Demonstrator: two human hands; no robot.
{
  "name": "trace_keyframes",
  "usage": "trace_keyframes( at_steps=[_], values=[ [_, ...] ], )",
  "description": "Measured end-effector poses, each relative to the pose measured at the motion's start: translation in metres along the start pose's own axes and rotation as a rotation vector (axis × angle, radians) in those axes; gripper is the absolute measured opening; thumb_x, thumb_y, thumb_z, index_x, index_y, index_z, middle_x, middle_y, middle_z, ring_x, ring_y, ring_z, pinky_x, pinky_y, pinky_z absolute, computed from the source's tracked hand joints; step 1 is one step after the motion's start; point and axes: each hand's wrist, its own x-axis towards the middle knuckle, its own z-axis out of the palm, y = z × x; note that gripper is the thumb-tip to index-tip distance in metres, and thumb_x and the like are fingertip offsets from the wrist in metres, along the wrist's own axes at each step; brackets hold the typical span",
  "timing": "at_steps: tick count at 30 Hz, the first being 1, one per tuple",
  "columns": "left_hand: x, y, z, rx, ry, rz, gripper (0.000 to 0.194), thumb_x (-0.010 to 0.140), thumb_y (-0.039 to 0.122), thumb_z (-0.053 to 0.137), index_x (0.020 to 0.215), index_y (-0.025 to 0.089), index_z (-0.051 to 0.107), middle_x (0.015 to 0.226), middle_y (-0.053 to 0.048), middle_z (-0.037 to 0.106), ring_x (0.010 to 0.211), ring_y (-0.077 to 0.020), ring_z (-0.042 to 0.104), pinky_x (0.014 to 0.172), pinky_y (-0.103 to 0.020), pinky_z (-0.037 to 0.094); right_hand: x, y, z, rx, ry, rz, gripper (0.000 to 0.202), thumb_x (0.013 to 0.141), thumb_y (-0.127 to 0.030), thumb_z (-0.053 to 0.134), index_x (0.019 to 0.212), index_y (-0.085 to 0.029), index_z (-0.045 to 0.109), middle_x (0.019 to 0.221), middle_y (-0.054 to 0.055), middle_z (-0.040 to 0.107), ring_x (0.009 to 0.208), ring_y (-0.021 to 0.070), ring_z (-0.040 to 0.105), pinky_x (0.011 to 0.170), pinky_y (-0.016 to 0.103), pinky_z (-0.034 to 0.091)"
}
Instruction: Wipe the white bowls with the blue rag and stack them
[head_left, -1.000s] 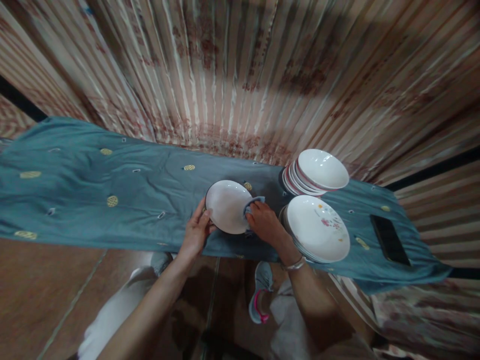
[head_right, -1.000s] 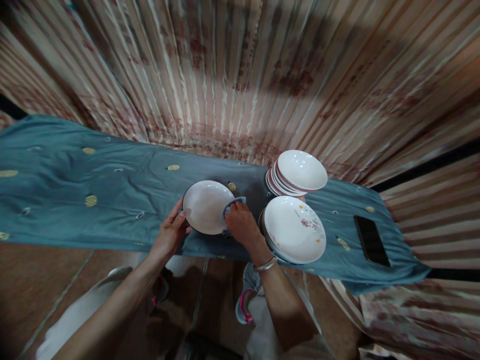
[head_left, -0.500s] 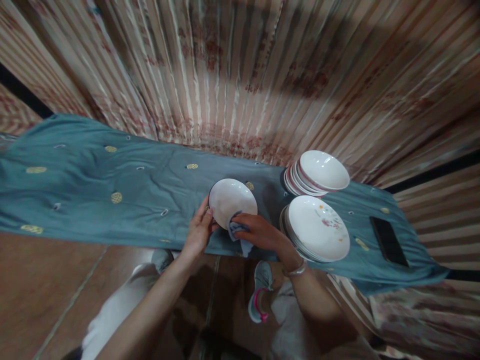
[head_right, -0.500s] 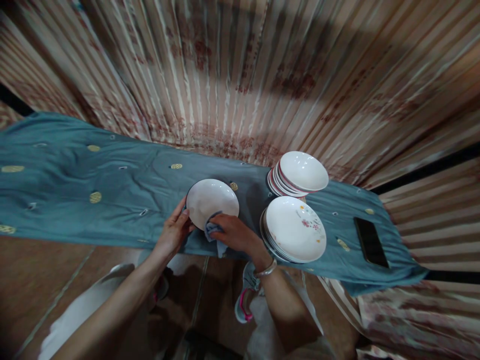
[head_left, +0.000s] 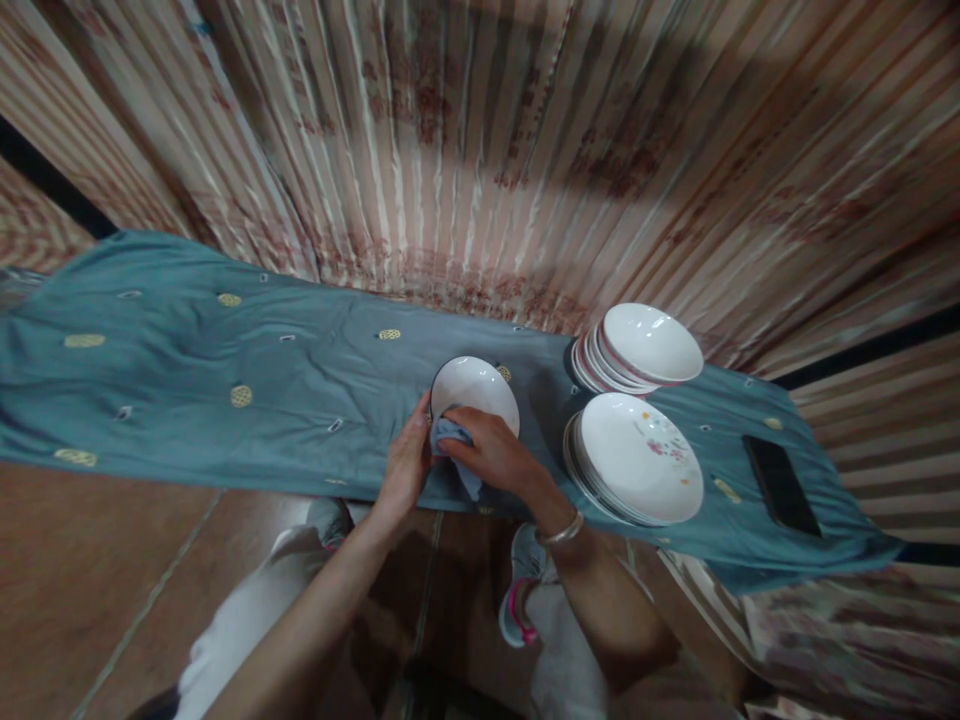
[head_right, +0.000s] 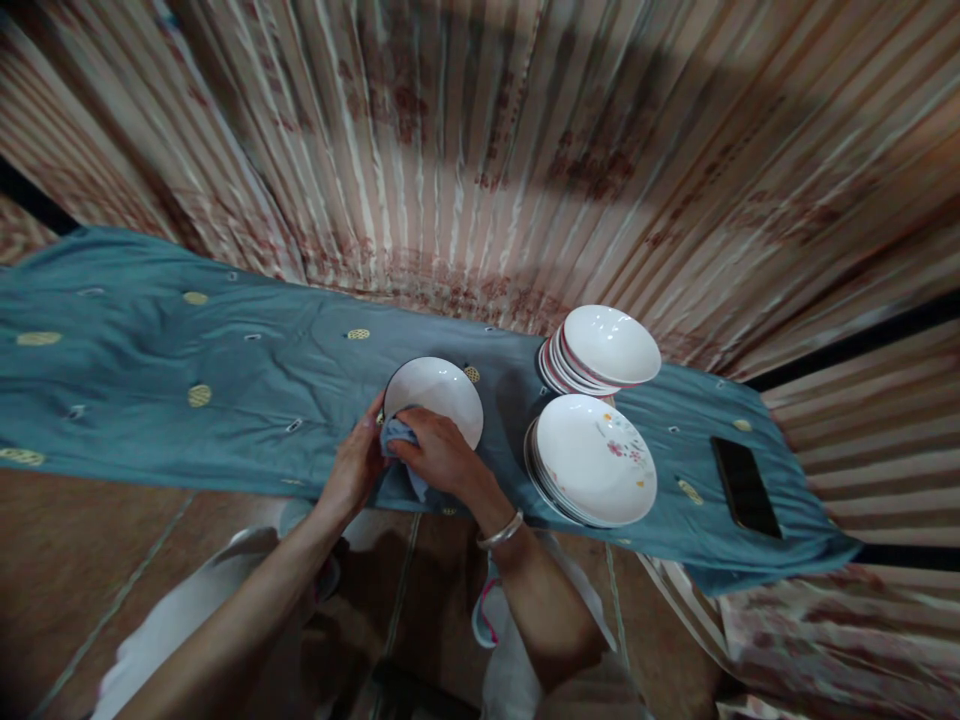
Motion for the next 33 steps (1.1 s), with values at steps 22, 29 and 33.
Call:
trace_keyframes(
  at_steps=[22,29,33],
  values=[
    [-0.002,0.004,0.007,-0.085,-0.053,-0.083,0.100,0.059,0.031,0.085,0.147,0.019,0.040,0.075,0.001,0.067,0.072,-0.0132,0.062,0.069,-0.024,0.052,0.040,0.025,0.019,0.019,0.270,0.085,0.037,0.096,-0.023,0.041,0.129,-0.011,0.053,0.136,0.016,0.055,0.129,0.0229,0.047,0.113,0.038,0.032],
    [-0.002,0.005,0.007,-0.091,-0.073,-0.117,0.105,0.059,0.033,0.085,0.150,0.020,0.034,0.083,-0.002,0.071,0.075,-0.0144,0.063,0.072,-0.026,0.052,0.036,0.044,0.019,-0.184,0.238,0.130,0.043,0.097,-0.019,0.036,0.135,-0.006,0.048,0.145,0.019,0.043,0.136,0.0271,0.040,0.117,0.044,0.029],
    [-0.001,0.004,0.006,-0.073,-0.079,-0.122,0.106,0.060,0.034,0.084,0.151,0.021,0.032,0.080,0.000,0.070,0.075,-0.0151,0.064,0.074,-0.029,0.053,0.031,0.054,0.016,-0.291,0.236,0.113,0.043,0.094,-0.015,0.036,0.134,-0.007,0.050,0.143,0.019,0.045,0.135,0.0272,0.042,0.115,0.047,0.033]
  ],
)
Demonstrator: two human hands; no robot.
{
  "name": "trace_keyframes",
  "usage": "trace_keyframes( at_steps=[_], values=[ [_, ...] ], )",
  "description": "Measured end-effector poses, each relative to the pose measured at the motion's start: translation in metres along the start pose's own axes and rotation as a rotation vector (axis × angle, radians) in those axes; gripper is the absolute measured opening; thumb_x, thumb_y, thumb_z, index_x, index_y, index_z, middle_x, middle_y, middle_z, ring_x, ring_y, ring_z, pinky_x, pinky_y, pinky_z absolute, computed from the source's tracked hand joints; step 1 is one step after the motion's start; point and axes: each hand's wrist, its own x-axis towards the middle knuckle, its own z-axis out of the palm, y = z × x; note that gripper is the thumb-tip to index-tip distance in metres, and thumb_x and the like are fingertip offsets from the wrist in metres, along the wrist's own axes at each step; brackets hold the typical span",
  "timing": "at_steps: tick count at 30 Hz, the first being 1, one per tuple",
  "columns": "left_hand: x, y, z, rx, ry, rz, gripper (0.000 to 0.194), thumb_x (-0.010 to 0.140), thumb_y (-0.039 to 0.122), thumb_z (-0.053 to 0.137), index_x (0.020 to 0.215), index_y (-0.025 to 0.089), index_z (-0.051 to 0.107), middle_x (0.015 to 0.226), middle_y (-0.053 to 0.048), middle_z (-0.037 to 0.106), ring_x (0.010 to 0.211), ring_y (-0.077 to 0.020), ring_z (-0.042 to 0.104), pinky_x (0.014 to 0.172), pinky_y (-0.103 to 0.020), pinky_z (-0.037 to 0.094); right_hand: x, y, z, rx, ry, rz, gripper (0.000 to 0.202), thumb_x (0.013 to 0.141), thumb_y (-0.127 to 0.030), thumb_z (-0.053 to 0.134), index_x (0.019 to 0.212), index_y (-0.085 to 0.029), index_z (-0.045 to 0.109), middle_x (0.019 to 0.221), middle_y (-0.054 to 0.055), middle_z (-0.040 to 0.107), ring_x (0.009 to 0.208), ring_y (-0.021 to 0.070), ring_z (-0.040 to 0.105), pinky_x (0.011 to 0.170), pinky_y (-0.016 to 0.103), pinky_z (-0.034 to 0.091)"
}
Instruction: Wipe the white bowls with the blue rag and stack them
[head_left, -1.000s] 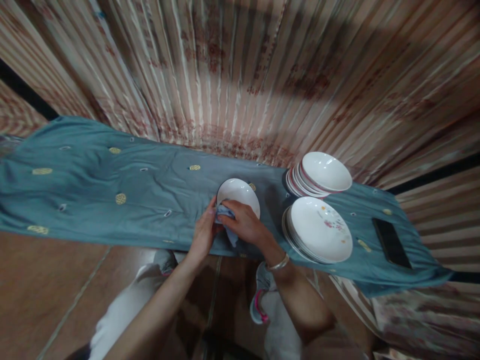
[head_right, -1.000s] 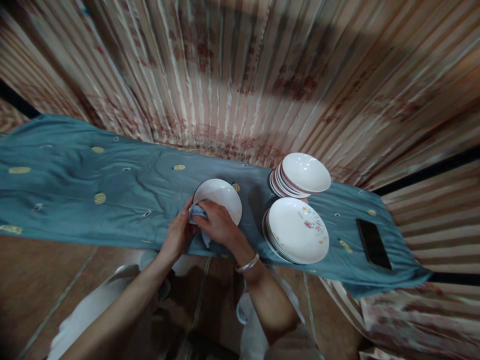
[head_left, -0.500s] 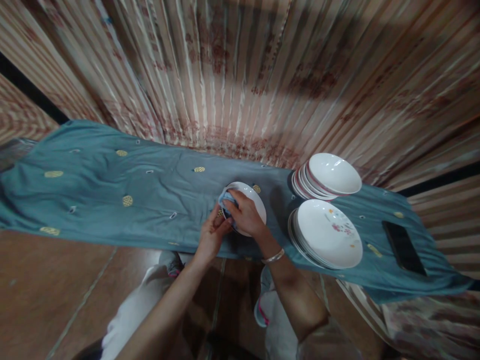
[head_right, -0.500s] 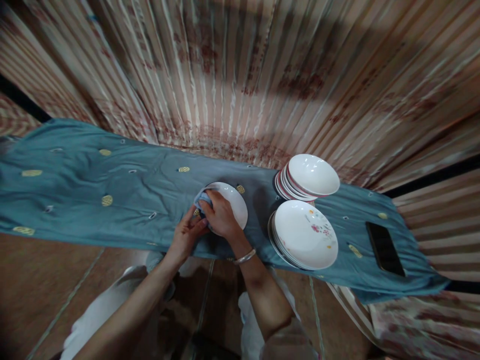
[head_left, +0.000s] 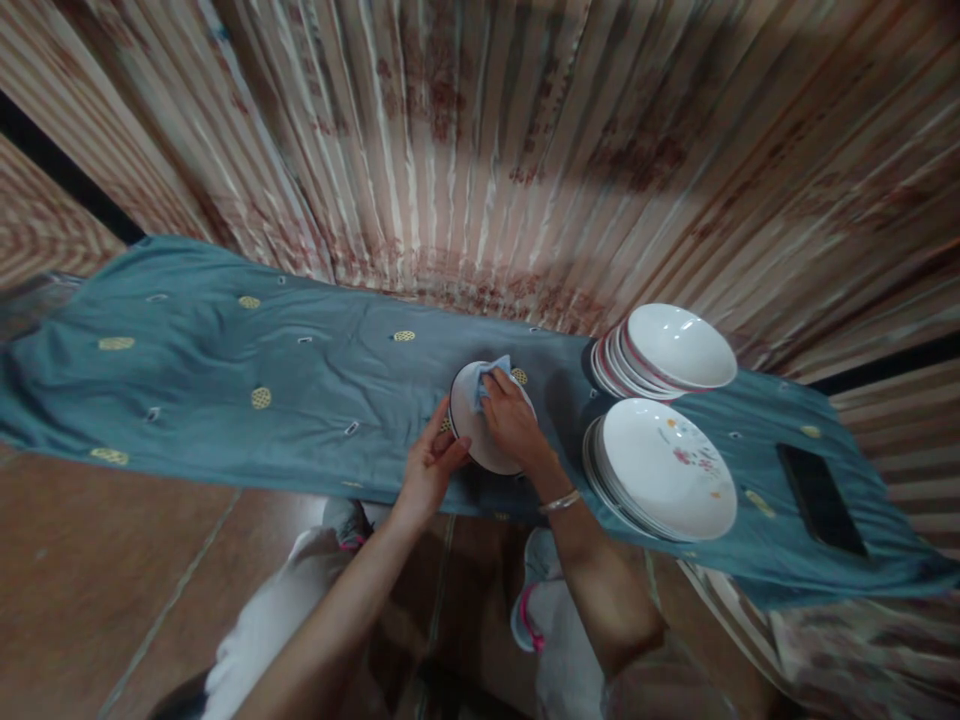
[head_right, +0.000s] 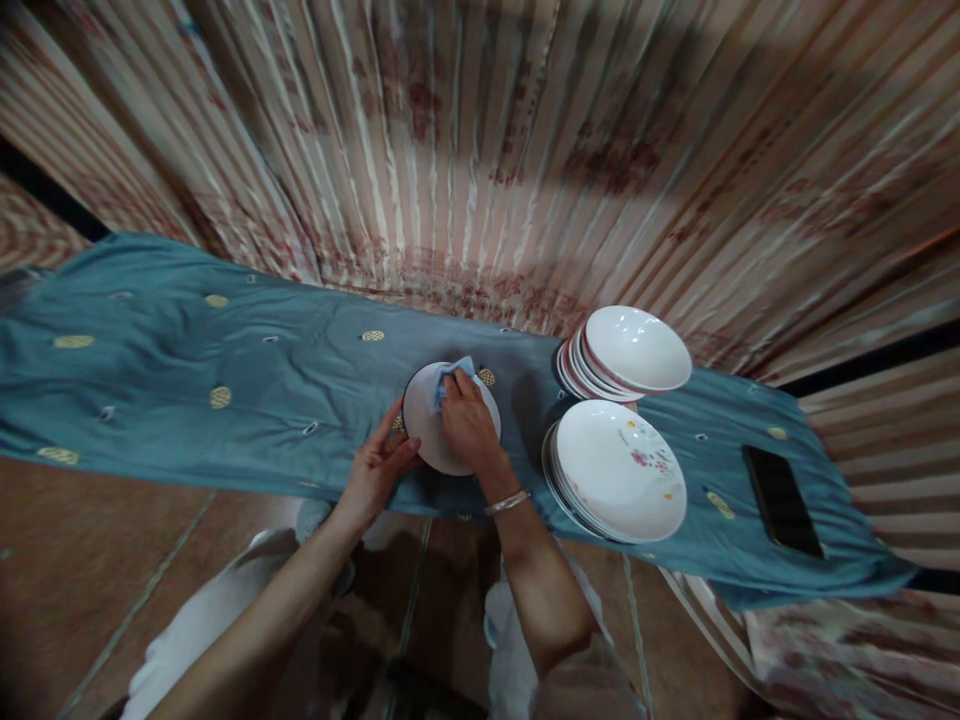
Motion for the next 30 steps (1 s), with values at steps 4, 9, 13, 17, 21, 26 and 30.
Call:
trace_keyframes(
  at_steps=[4,9,13,17,21,26,30],
  values=[
    [-0.001,0.001,0.000,-0.010,-0.014,-0.001,0.108,0.060,0.035,0.084,0.152,0.021,0.029,0.078,0.001,0.068,0.076,-0.0151,0.064,0.077,-0.029,0.052,-0.005,0.008,-0.004,-0.092,-0.050,-0.013,0.041,0.094,-0.011,0.034,0.131,-0.003,0.052,0.140,0.021,0.048,0.136,0.0257,0.041,0.115,0.044,0.033],
    [-0.005,0.004,0.001,0.016,-0.010,0.022,0.105,0.062,0.035,0.083,0.151,0.017,0.030,0.062,0.007,0.057,0.068,-0.0117,0.059,0.077,-0.028,0.052,-0.016,0.017,-0.010,-0.177,-0.124,-0.017,0.038,0.094,-0.009,0.034,0.125,-0.003,0.054,0.135,0.023,0.051,0.130,0.0269,0.046,0.111,0.044,0.038],
    [-0.005,0.003,0.001,0.036,-0.005,0.031,0.102,0.065,0.036,0.082,0.151,0.017,0.031,0.063,0.006,0.059,0.067,-0.0113,0.058,0.077,-0.028,0.051,-0.027,0.021,-0.018,-0.213,-0.192,-0.027,0.035,0.092,-0.006,0.036,0.119,-0.005,0.058,0.127,0.023,0.056,0.120,0.0266,0.052,0.105,0.043,0.043],
    [-0.002,0.001,-0.001,0.039,0.004,0.032,0.106,0.063,0.036,0.082,0.152,0.018,0.028,0.070,0.003,0.064,0.071,-0.0144,0.062,0.074,-0.029,0.051,-0.037,0.021,-0.027,-0.200,-0.256,-0.056,0.030,0.088,-0.005,0.041,0.105,-0.010,0.065,0.114,0.019,0.063,0.119,0.0275,0.053,0.103,0.045,0.044],
    [0.001,0.000,-0.001,0.039,0.014,0.040,0.107,0.063,0.036,0.083,0.152,0.018,0.028,0.074,0.001,0.068,0.075,-0.0163,0.063,0.073,-0.028,0.051,-0.045,0.020,-0.034,-0.177,-0.300,-0.017,0.028,0.086,-0.005,0.043,0.104,-0.011,0.065,0.112,0.017,0.066,0.113,0.0263,0.058,0.100,0.043,0.046],
    [0.000,0.003,0.000,0.046,0.008,0.034,0.107,0.063,0.036,0.083,0.152,0.017,0.027,0.076,0.000,0.069,0.077,-0.0171,0.065,0.074,-0.029,0.052,-0.049,0.018,-0.042,-0.130,-0.380,-0.011,0.027,0.083,-0.004,0.047,0.099,-0.012,0.067,0.106,0.014,0.069,0.105,0.0231,0.062,0.095,0.036,0.046],
    [-0.001,0.004,0.001,0.042,-0.003,0.038,0.108,0.062,0.037,0.083,0.152,0.017,0.027,0.080,-0.001,0.070,0.078,-0.0170,0.066,0.075,-0.029,0.052,-0.047,0.015,-0.046,0.012,-0.395,-0.073,0.025,0.081,-0.006,0.052,0.098,-0.014,0.068,0.101,0.009,0.071,0.096,0.0195,0.064,0.089,0.031,0.046]
  ],
)
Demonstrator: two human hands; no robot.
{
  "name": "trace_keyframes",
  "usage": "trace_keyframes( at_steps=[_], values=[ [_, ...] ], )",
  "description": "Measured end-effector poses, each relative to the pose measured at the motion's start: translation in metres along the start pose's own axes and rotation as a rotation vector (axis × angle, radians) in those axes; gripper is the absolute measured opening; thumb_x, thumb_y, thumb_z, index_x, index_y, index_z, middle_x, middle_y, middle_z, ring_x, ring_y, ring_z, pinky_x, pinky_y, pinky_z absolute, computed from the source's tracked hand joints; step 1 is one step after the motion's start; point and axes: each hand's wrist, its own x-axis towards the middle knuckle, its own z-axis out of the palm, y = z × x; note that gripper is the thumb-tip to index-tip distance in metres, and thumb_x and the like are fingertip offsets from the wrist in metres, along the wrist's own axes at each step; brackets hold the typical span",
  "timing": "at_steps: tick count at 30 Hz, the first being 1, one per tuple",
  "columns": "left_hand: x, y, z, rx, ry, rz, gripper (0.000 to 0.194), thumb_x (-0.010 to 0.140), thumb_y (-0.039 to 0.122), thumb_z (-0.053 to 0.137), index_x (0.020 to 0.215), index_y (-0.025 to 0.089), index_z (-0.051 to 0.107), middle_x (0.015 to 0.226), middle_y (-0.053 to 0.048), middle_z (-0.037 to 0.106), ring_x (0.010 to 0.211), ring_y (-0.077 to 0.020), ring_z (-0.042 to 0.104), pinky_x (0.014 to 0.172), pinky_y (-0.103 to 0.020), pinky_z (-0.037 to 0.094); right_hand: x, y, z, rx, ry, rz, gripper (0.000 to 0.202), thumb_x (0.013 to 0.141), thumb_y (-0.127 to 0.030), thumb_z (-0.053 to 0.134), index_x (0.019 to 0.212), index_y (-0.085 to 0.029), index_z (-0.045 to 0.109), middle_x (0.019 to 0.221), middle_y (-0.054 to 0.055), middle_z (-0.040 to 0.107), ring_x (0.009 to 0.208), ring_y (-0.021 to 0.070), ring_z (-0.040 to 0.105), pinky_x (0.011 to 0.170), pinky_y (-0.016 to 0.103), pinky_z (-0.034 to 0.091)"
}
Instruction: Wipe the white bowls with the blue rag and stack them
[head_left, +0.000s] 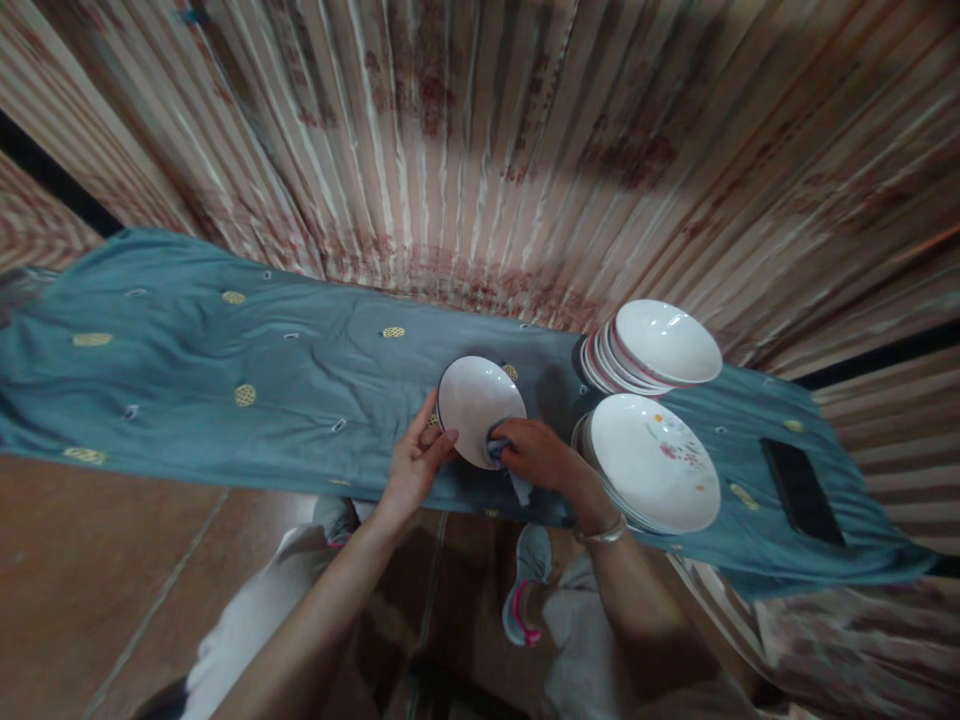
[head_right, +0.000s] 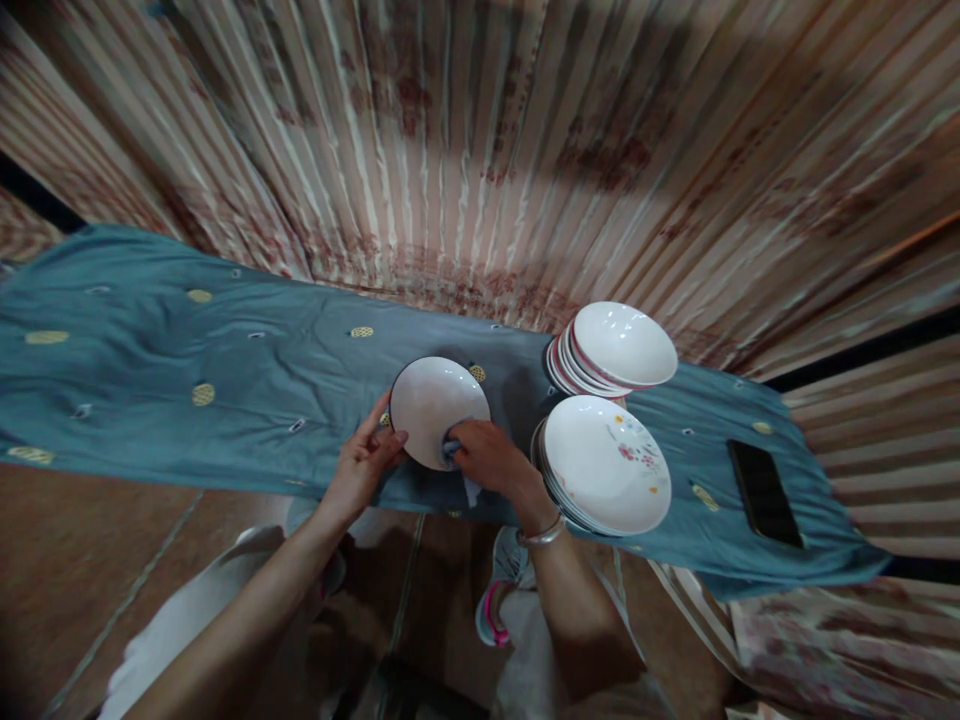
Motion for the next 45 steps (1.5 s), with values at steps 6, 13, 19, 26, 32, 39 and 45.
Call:
trace_keyframes(
  at_steps=[6,13,19,26,32,39,45],
  values=[
    [0.000,0.001,0.001,-0.005,-0.024,0.002,0.105,0.062,0.037,0.082,0.152,0.022,0.030,0.080,0.000,0.071,0.076,-0.0170,0.066,0.072,-0.028,0.053,0.007,-0.016,-0.004,0.226,0.036,-0.108,0.022,0.080,-0.007,0.055,0.095,-0.016,0.069,0.095,0.005,0.071,0.087,0.0166,0.064,0.080,0.026,0.045],
    [-0.001,0.001,0.000,0.011,0.003,0.015,0.099,0.062,0.035,0.083,0.148,0.019,0.038,0.061,0.007,0.058,0.063,-0.0110,0.057,0.067,-0.023,0.051,0.021,-0.025,0.004,0.292,0.144,-0.183,0.023,0.085,-0.010,0.053,0.101,-0.017,0.067,0.109,0.008,0.068,0.102,0.0193,0.061,0.093,0.032,0.045],
    [-0.002,0.000,0.000,-0.009,-0.020,0.003,0.100,0.063,0.033,0.082,0.150,0.022,0.035,0.078,0.002,0.068,0.073,-0.0129,0.061,0.075,-0.027,0.051,0.033,-0.027,0.015,0.236,0.252,-0.183,0.039,0.086,-0.008,0.043,0.118,-0.014,0.062,0.130,0.013,0.058,0.121,0.0224,0.053,0.107,0.040,0.039],
    [-0.002,-0.001,-0.002,-0.022,-0.053,0.000,0.103,0.064,0.033,0.082,0.152,0.020,0.030,0.081,0.000,0.069,0.076,-0.0135,0.062,0.074,-0.024,0.050,0.042,-0.019,0.019,0.114,0.306,-0.147,0.046,0.090,-0.011,0.035,0.132,-0.011,0.053,0.141,0.016,0.051,0.132,0.0253,0.044,0.113,0.045,0.034],
    [0.000,-0.005,-0.005,-0.009,-0.056,0.007,0.105,0.065,0.035,0.082,0.153,0.019,0.027,0.066,0.005,0.060,0.068,-0.0119,0.058,0.073,-0.026,0.050,0.042,-0.007,0.023,-0.016,0.328,-0.038,0.045,0.088,-0.008,0.036,0.129,-0.006,0.053,0.137,0.018,0.054,0.127,0.0253,0.048,0.110,0.042,0.036],
    [0.001,-0.004,-0.005,-0.003,-0.063,0.011,0.103,0.066,0.034,0.082,0.152,0.019,0.028,0.061,0.006,0.056,0.066,-0.0119,0.057,0.068,-0.024,0.048,0.029,-0.014,0.013,-0.247,0.199,0.160,0.024,0.092,-0.011,0.039,0.104,-0.011,0.060,0.109,0.016,0.065,0.103,0.0250,0.058,0.093,0.035,0.043],
    [0.000,-0.002,-0.004,0.010,-0.066,0.010,0.101,0.067,0.035,0.081,0.152,0.021,0.029,0.073,0.002,0.065,0.075,-0.0141,0.062,0.072,-0.026,0.050,0.016,-0.017,0.002,-0.295,0.026,0.183,0.020,0.094,-0.018,0.044,0.099,-0.012,0.062,0.100,0.012,0.069,0.096,0.0219,0.062,0.081,0.029,0.042]
  ],
)
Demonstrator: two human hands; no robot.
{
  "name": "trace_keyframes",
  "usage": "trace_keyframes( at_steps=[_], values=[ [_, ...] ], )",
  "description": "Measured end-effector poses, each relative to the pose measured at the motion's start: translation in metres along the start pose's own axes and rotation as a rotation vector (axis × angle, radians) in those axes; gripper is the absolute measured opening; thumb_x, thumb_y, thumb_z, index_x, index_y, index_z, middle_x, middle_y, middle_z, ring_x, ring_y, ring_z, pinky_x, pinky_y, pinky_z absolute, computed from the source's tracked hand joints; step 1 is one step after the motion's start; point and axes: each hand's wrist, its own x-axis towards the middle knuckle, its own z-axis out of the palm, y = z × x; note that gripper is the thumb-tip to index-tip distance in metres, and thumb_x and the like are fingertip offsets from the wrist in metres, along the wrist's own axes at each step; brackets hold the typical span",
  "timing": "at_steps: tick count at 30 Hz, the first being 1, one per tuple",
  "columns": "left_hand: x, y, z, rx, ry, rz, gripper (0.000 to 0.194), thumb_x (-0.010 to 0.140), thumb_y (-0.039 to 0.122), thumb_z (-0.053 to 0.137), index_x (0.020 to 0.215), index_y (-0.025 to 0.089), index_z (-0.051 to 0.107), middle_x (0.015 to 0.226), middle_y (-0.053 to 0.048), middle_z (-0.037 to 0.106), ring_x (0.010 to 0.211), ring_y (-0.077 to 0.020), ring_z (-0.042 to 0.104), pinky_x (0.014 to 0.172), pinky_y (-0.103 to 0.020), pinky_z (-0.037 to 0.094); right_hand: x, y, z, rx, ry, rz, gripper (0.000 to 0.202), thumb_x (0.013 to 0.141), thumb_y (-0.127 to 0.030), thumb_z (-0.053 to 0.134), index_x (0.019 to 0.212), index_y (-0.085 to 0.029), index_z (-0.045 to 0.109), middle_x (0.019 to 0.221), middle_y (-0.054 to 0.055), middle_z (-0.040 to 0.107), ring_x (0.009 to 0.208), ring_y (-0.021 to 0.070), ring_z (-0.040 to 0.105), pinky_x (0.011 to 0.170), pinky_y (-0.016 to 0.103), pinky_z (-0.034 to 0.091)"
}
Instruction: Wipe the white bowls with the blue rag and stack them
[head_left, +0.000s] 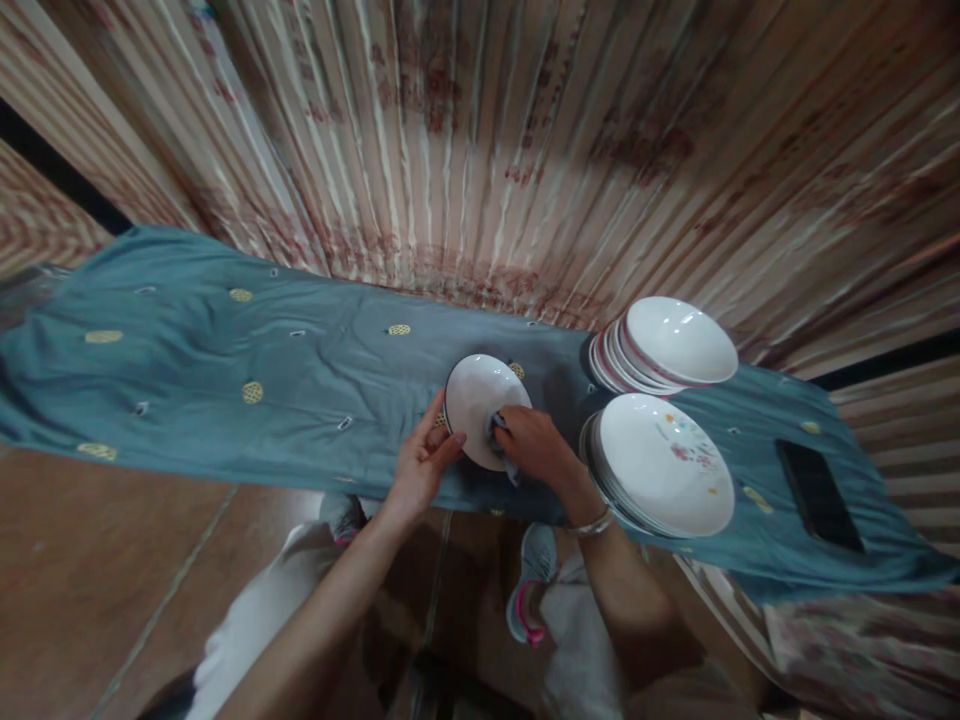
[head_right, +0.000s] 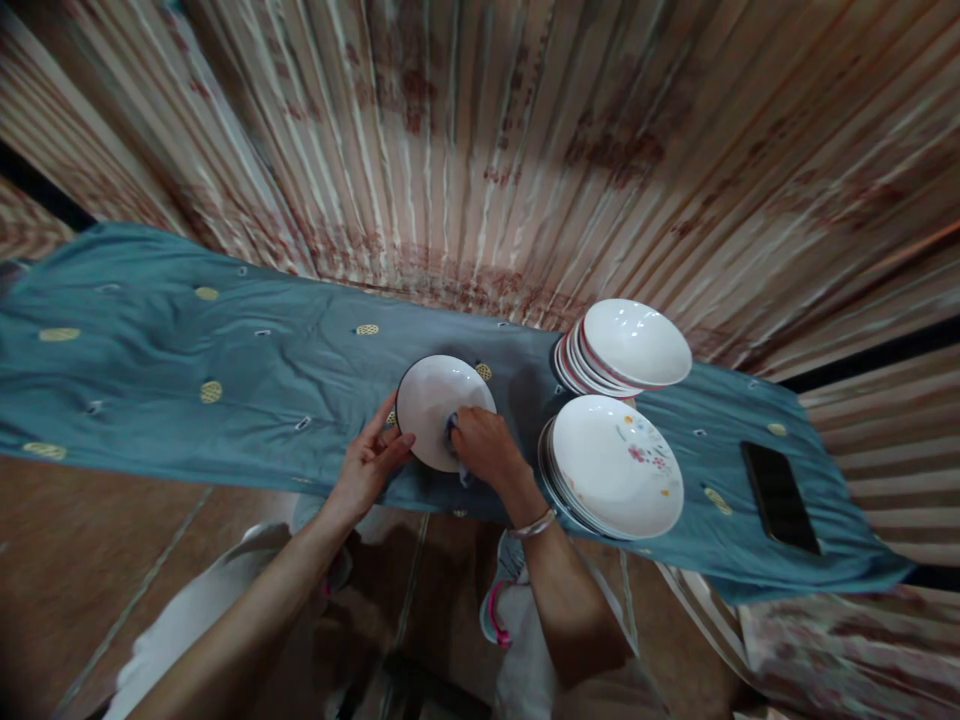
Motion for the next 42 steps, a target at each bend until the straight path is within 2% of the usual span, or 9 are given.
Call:
trace_keyframes(
  at_steps=[6,14,18,21,25,30,34,39,42],
  values=[
    [0.000,0.002,0.002,0.002,-0.003,0.001,0.106,0.065,0.037,0.081,0.153,0.020,0.025,0.084,-0.001,0.071,0.077,-0.0149,0.064,0.076,-0.029,0.052,-0.003,0.000,-0.007,0.102,-0.067,-0.089,0.017,0.091,-0.025,0.053,0.091,-0.014,0.066,0.089,0.009,0.071,0.084,0.0186,0.063,0.071,0.027,0.037],
    [0.000,0.002,0.003,-0.010,-0.021,0.016,0.104,0.066,0.035,0.082,0.152,0.019,0.028,0.087,-0.003,0.073,0.073,-0.0131,0.063,0.070,-0.024,0.049,0.000,-0.008,-0.007,0.544,0.004,-0.226,0.012,0.088,-0.021,0.057,0.081,-0.015,0.065,0.075,0.001,0.065,0.070,0.0128,0.056,0.064,0.023,0.033],
    [0.000,0.004,0.003,-0.005,-0.018,0.027,0.096,0.066,0.032,0.082,0.150,0.021,0.036,0.079,0.001,0.071,0.065,-0.0094,0.058,0.065,-0.020,0.047,0.005,-0.009,0.000,0.710,0.072,-0.311,0.016,0.092,-0.022,0.050,0.086,-0.016,0.064,0.085,0.003,0.066,0.078,0.0144,0.058,0.071,0.023,0.040],
    [0.000,0.004,0.003,-0.006,-0.022,0.027,0.096,0.065,0.033,0.082,0.149,0.021,0.037,0.081,0.000,0.071,0.066,-0.0095,0.059,0.065,-0.020,0.048,0.008,-0.008,0.007,0.759,0.128,-0.353,0.019,0.093,-0.024,0.047,0.096,-0.016,0.064,0.097,0.007,0.067,0.089,0.0171,0.060,0.081,0.028,0.045],
    [0.001,0.002,0.002,0.002,-0.026,0.024,0.095,0.066,0.034,0.081,0.149,0.021,0.036,0.093,-0.003,0.073,0.075,-0.0113,0.062,0.072,-0.022,0.049,0.013,-0.008,0.015,0.789,0.227,-0.410,0.026,0.094,-0.026,0.045,0.110,-0.015,0.062,0.114,0.012,0.066,0.107,0.0199,0.060,0.096,0.034,0.046],
    [0.000,0.002,0.001,0.017,-0.038,0.021,0.094,0.068,0.034,0.080,0.150,0.021,0.035,0.096,-0.004,0.073,0.080,-0.0128,0.063,0.074,-0.023,0.050,0.016,-0.013,0.017,0.738,0.285,-0.407,0.040,0.094,-0.023,0.039,0.131,-0.018,0.055,0.138,0.011,0.055,0.131,0.0201,0.047,0.114,0.039,0.034],
    [-0.001,0.002,0.000,0.023,-0.033,0.012,0.094,0.068,0.033,0.080,0.150,0.022,0.035,0.095,-0.004,0.073,0.083,-0.0138,0.063,0.074,-0.023,0.049,0.017,-0.016,0.016,0.632,0.267,-0.339,0.047,0.096,-0.022,0.035,0.141,-0.015,0.046,0.149,0.013,0.045,0.140,0.0207,0.038,0.119,0.044,0.028],
    [0.001,-0.001,-0.001,-0.003,-0.052,0.022,0.097,0.067,0.035,0.081,0.151,0.023,0.033,0.094,-0.004,0.073,0.083,-0.0146,0.064,0.076,-0.024,0.049,0.019,-0.018,0.016,0.515,0.257,-0.285,0.051,0.097,-0.021,0.031,0.146,-0.014,0.038,0.154,0.013,0.037,0.144,0.0225,0.032,0.120,0.047,0.026],
    [0.001,-0.002,-0.001,-0.002,-0.044,0.017,0.098,0.067,0.036,0.081,0.151,0.023,0.033,0.095,-0.005,0.072,0.083,-0.0152,0.064,0.077,-0.026,0.050,0.023,-0.015,0.017,0.448,0.264,-0.257,0.053,0.094,-0.016,0.031,0.145,-0.005,0.038,0.155,0.017,0.033,0.145,0.0240,0.029,0.121,0.046,0.026]
  ],
)
